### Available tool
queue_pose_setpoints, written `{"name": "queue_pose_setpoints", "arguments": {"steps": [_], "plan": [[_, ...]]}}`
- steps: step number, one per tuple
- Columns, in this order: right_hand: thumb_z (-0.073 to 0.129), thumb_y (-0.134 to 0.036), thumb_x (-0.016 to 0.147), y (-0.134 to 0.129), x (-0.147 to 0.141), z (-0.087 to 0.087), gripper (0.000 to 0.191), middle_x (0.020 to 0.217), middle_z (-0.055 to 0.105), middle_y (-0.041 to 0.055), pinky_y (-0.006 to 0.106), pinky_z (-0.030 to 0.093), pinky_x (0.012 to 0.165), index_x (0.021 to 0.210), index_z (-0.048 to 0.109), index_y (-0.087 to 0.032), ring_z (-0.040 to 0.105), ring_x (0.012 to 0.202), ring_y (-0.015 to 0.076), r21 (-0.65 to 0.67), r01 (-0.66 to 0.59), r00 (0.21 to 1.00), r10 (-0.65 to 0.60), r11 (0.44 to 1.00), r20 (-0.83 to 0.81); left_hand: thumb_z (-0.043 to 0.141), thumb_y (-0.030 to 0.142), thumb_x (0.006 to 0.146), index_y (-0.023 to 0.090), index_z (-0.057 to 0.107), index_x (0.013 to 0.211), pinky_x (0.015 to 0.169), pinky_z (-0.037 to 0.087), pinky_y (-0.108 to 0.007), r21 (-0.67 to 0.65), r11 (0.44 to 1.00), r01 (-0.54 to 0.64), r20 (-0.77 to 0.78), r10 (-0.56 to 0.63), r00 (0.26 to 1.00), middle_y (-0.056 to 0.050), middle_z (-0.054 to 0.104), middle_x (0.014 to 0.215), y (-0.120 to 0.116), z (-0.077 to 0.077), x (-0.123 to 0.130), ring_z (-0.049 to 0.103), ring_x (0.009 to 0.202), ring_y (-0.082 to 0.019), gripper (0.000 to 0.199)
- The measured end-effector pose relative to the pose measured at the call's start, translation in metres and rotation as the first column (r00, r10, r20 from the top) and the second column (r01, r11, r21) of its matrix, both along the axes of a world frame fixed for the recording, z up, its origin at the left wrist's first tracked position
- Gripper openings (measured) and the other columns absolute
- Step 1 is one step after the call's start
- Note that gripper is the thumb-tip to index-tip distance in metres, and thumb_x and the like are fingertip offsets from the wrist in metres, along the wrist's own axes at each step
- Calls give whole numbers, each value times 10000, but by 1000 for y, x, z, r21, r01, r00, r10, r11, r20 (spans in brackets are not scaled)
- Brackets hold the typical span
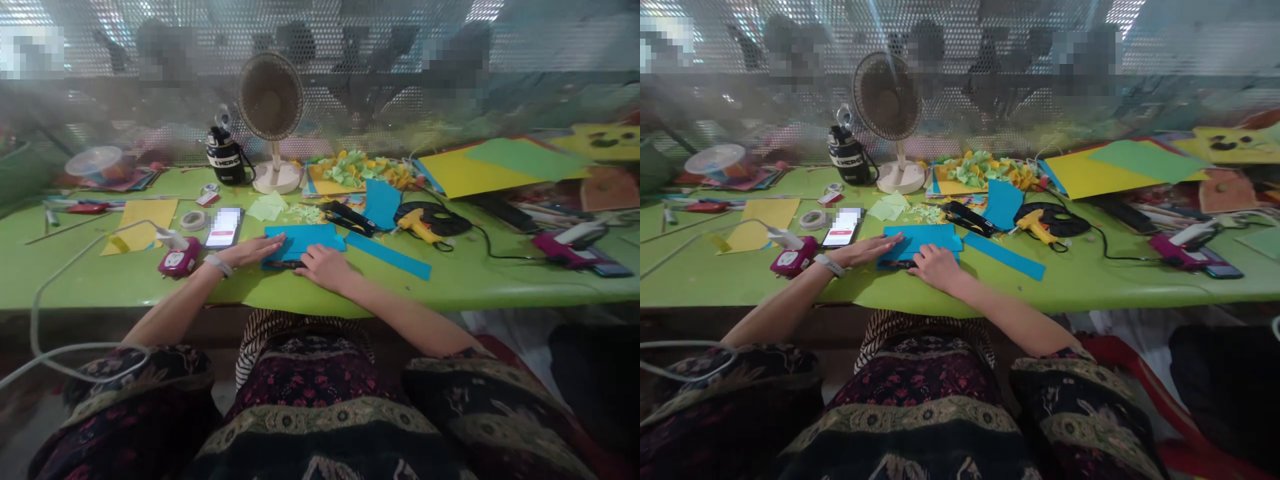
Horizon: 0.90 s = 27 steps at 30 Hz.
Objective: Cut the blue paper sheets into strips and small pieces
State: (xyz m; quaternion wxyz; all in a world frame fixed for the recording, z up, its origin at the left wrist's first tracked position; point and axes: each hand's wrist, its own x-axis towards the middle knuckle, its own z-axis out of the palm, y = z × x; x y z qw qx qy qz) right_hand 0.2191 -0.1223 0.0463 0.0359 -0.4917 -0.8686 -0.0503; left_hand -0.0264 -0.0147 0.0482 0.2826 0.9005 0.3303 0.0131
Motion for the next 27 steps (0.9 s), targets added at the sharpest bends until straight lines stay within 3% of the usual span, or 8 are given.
{"name": "queue_pose_setpoints", "arguments": {"steps": [3,7,12,16,22,27], "plan": [[494,-575,1028,10,9,5,470,1071,693,132,345,376,788,1038,716,-161,582,997,260,-31,15,994,-18,999,-112,358,704,964,255,475,1545,1169,378,-422,53,996,-78,38,76,996,-73,456,1617,3,1,6,495,1425,-307,743],[629,-468,992,44,37,15,337,1183,682,129,325,414,820,1138,691,-171,602,1092,259,-80,179,958,-192,981,-213,613,690,822,231,650,1353,1097,440,-440,209,971,-119,87,103,991,-123,672,1352,20,0,19,599,1258,-336,703],[793,-492,856,69,61,20,499,1276,665,136,307,434,757,1228,648,-193,639,1120,289,-250,253,955,-283,934,-92,736,641,700,201,693,1223,950,503,-403,138,987,-80,-2,81,997,-132,706,1186,39,6,32,647,1100,-324,685],[801,-512,840,72,62,22,514,1212,699,114,295,424,724,1219,645,-202,663,1062,276,-333,243,953,-288,911,-92,754,648,667,216,659,1232,923,499,-400,91,990,-106,-69,113,991,-117,705,1216,42,11,34,648,1098,-328,717],[842,-458,811,71,60,23,427,1225,672,122,286,449,782,1096,679,-185,656,1086,264,-322,244,946,-298,915,-127,751,597,693,213,672,1092,929,506,-399,-10,996,-92,42,92,995,-84,720,1129,42,1,31,647,1061,-288,559],[849,-423,813,69,60,23,450,1252,669,129,284,460,806,1133,653,-175,655,1107,263,-336,250,938,-313,908,-146,779,593,657,198,667,1077,1007,483,-437,29,994,-104,134,99,986,-113,687,1181,43,-5,28,620,1131,-306,587]]}}
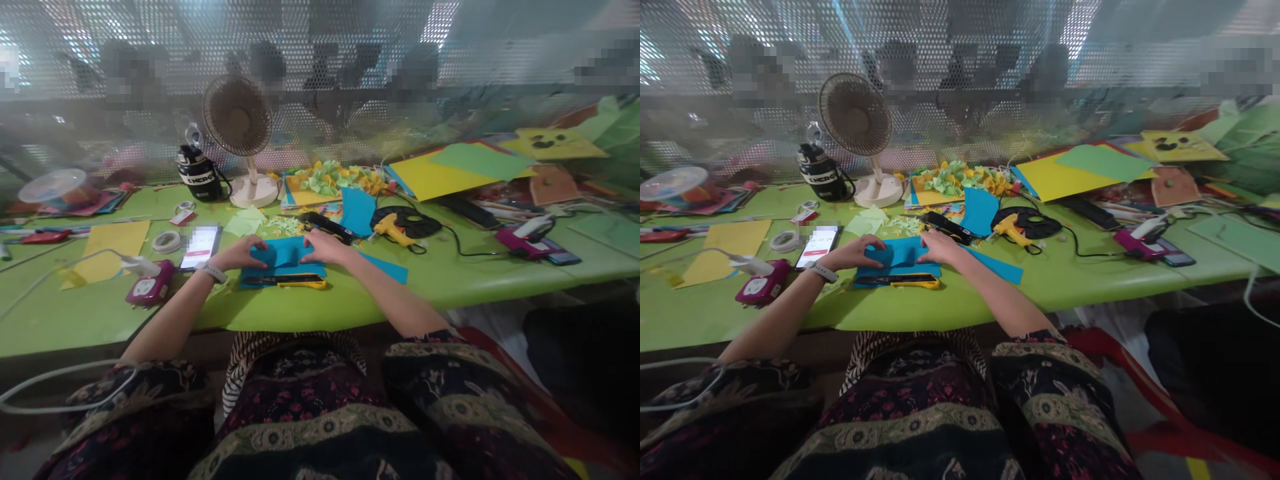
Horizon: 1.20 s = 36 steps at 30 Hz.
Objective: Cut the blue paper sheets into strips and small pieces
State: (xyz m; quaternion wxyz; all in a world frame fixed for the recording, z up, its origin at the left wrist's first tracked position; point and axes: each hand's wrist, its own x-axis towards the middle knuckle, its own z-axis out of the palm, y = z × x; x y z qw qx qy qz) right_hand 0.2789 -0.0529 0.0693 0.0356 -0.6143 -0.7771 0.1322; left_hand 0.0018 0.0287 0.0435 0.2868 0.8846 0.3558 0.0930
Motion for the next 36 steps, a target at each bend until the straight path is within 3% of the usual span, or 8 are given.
{"name": "queue_pose_setpoints", "arguments": {"steps": [4,9,14,20,24,29,33,36], "plan": [[831,-466,820,1,2,0,511,1257,701,108,300,462,781,1212,626,-210,657,1134,292,-73,23,1000,-24,997,-10,787,594,652,188,667,1146,1002,483,-453,-32,999,-27,-19,27,999,-124,683,1226,-4,4,1,625,1135,-327,651],[837,-397,811,2,0,-4,401,1248,686,131,295,462,805,1106,675,-178,657,1107,277,7,-34,999,34,999,-39,798,548,662,213,672,1241,1016,485,-444,-89,996,-19,50,24,998,-95,696,1264,-8,4,1,636,1162,-329,681],[752,-326,872,-8,5,-3,261,1136,734,104,306,472,815,1073,682,-174,676,1021,246,24,-10,969,15,1000,-247,799,535,694,218,658,1309,958,525,-434,-100,994,-40,116,52,992,-86,714,1222,-10,-1,-1,667,1090,-307,706],[725,-354,846,-45,74,4,164,975,756,70,348,513,814,885,693,-197,685,902,228,24,135,869,-107,990,-484,808,520,728,165,577,1397,921,568,-443,-199,980,-25,274,81,958,-109,735,1094,-7,-8,-3,702,1015,-264,792],[753,-446,789,-71,133,0,241,944,751,77,397,536,835,846,700,-218,692,920,263,44,319,824,-254,947,-506,809,535,724,157,642,1284,916,587,-461,-213,977,-14,298,78,951,-109,753,1053,-2,-11,-2,719,963,-251,696],[741,-383,774,-92,179,-19,190,888,746,103,421,547,771,802,659,-214,702,862,290,25,490,784,-429,871,-450,799,533,717,162,677,1221,916,596,-457,-182,982,-52,276,102,956,-109,763,1052,-1,-12,-2,722,959,-247,637],[718,-366,819,-102,172,-22,146,963,743,119,458,555,814,866,690,-231,702,929,323,273,525,845,-455,806,-281,774,542,739,169,696,1192,893,604,-431,-144,986,-84,277,121,953,-109,764,1072,-3,-11,-3,724,964,-247,593],[653,-448,916,-104,128,-16,249,1069,735,121,480,547,933,1012,721,-229,690,1039,316,439,310,944,-220,843,-244,748,565,759,172,700,1203,906,597,-429,-128,988,-90,260,121,958,-114,764,1092,-3,-11,-4,720,999,-261,596]]}}
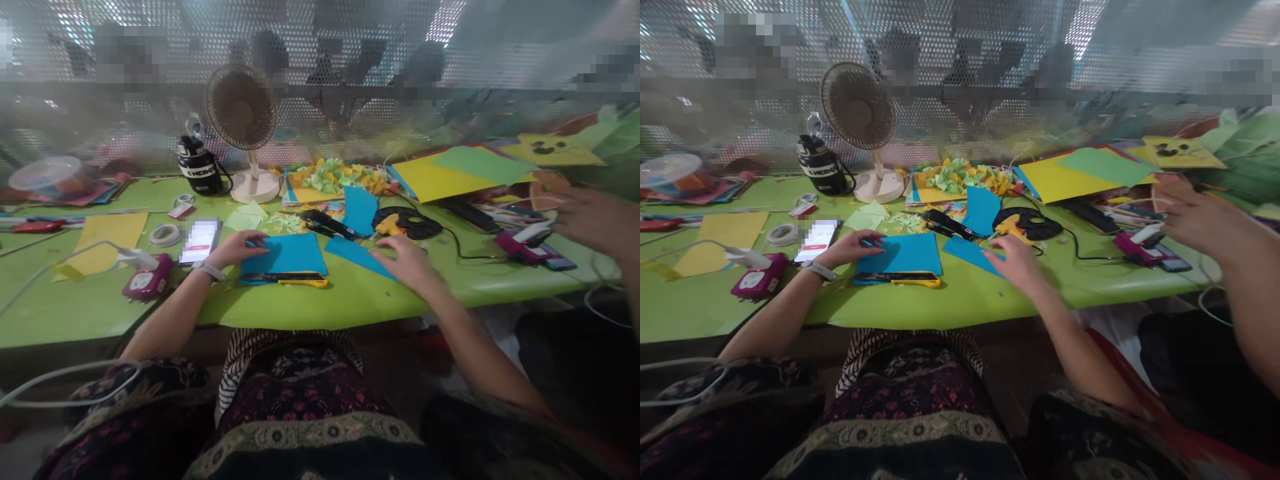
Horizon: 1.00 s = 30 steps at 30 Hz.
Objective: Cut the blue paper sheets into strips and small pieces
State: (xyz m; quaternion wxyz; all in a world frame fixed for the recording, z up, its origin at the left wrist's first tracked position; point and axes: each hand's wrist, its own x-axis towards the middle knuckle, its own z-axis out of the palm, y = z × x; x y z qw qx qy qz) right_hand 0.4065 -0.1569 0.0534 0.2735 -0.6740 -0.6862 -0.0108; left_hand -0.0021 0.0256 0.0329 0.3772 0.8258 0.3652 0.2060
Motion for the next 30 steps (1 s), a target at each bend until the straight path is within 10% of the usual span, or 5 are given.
{"name": "queue_pose_setpoints", "arguments": {"steps": [4,9,14,19,30], "plan": [[660,-503,945,9,-80,0,399,1261,706,127,469,527,1036,1216,700,-213,645,1199,305,-100,-424,900,431,900,62,706,633,788,199,707,1227,1053,518,-474,160,987,-18,-82,31,996,-130,713,1264,-1,-1,-4,664,1182,-310,617],[675,-345,962,26,-125,-20,324,1222,719,142,475,545,1010,1244,704,-188,655,1147,292,-179,-594,769,619,784,157,607,700,858,194,494,1527,1255,277,-434,185,972,146,-314,-82,946,-144,424,1628,-1,-7,-7,377,1518,-314,847],[550,-321,1026,26,-101,-17,315,1192,711,126,479,540,1001,1283,700,-218,642,1125,284,-78,-581,801,586,810,123,465,627,988,199,315,1629,1283,109,-503,128,950,286,-452,-201,869,-146,195,1713,0,-12,-4,158,1600,-319,786],[526,-433,1020,51,-74,0,370,1214,703,131,537,492,1046,1298,700,-262,624,1184,335,52,-299,954,300,953,4,458,613,1007,225,318,1633,1272,87,-547,142,933,330,-465,-231,855,-153,164,1717,-7,-15,-1,143,1601,-339,749],[565,-219,959,144,-133,-15,343,1278,681,194,533,491,1040,1261,713,-153,570,1225,368,-71,-210,956,220,975,192,517,822,857,227,190,1668,1274,17,-539,92,936,339,-536,-240,809,-134,50,1726,-29,0,7,69,1608,-353,1058]]}}
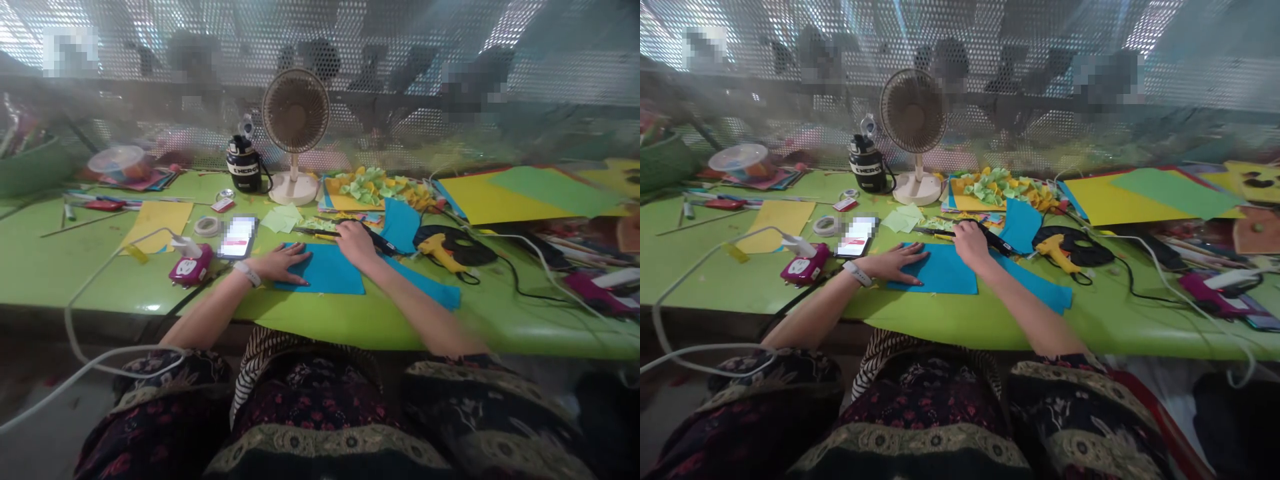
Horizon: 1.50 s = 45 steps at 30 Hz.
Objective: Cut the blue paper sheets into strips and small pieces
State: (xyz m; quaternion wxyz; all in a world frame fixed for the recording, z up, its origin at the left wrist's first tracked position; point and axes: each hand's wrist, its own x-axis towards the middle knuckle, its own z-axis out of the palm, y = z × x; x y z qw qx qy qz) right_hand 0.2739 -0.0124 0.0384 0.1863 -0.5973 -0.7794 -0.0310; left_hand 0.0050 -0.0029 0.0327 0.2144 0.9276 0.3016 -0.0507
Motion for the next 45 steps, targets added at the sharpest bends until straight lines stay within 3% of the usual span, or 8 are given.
{"name": "queue_pose_setpoints", "arguments": {"steps": [5,8,18,22,27,35,40,45], "plan": [[672,-428,927,-53,12,9,520,1437,633,145,498,457,1131,1391,643,-195,566,1332,324,-154,-391,920,391,908,-30,542,821,836,200,179,1668,1277,13,-534,-5,1000,-7,24,7,1000,-145,84,1726,2,-4,1,76,1611,-335,1100],[700,-434,886,-86,22,13,583,1457,624,154,509,495,1091,1413,632,-196,595,1313,350,-269,-461,872,488,846,40,558,808,836,229,182,1669,1278,18,-535,-5,1000,-1,67,2,998,-132,110,1727,4,-6,1,96,1609,-332,1082],[545,-174,932,-82,21,7,365,1185,763,160,439,580,916,1247,729,-177,713,1086,305,-208,-440,878,467,874,106,616,773,822,254,278,1646,1282,38,-531,-38,999,-37,152,42,988,-120,186,1721,8,-5,1,147,1600,-342,1031],[494,-209,953,-77,27,3,385,1211,767,118,426,575,938,1259,728,-206,714,1113,285,-181,-366,924,379,913,45,676,737,800,276,439,1575,1233,278,-480,-165,986,8,284,39,958,-93,374,1663,-4,16,0,349,1531,-332,932],[516,-285,941,-81,34,6,392,1261,751,112,455,555,992,1259,736,-221,699,1162,303,-194,-330,944,320,924,-80,725,583,826,260,784,1124,908,508,-359,-141,990,19,319,27,947,-62,780,1129,-20,38,2,704,1003,-259,444],[559,-504,934,-97,41,12,369,1132,782,88,433,554,898,1120,755,-254,720,1029,300,-259,-282,935,204,924,-289,611,545,905,208,745,757,553,360,-278,-148,986,-74,331,120,936,17,598,582,-25,38,-3,469,533,-125,392],[572,-548,925,-97,45,7,350,899,768,60,367,515,706,973,741,-245,681,784,253,-269,-174,915,55,947,-399,613,516,920,206,760,974,648,479,-297,-106,953,-283,331,302,894,-20,727,782,-33,19,-9,640,693,-186,347],[588,-549,904,-96,45,1,364,849,752,66,368,497,662,995,737,-230,646,709,245,-287,-136,908,4,948,-418,500,351,1022,204,632,1364,1169,389,-490,278,896,-347,418,213,883,-123,604,1471,-58,9,6,556,1365,-302,395]]}}
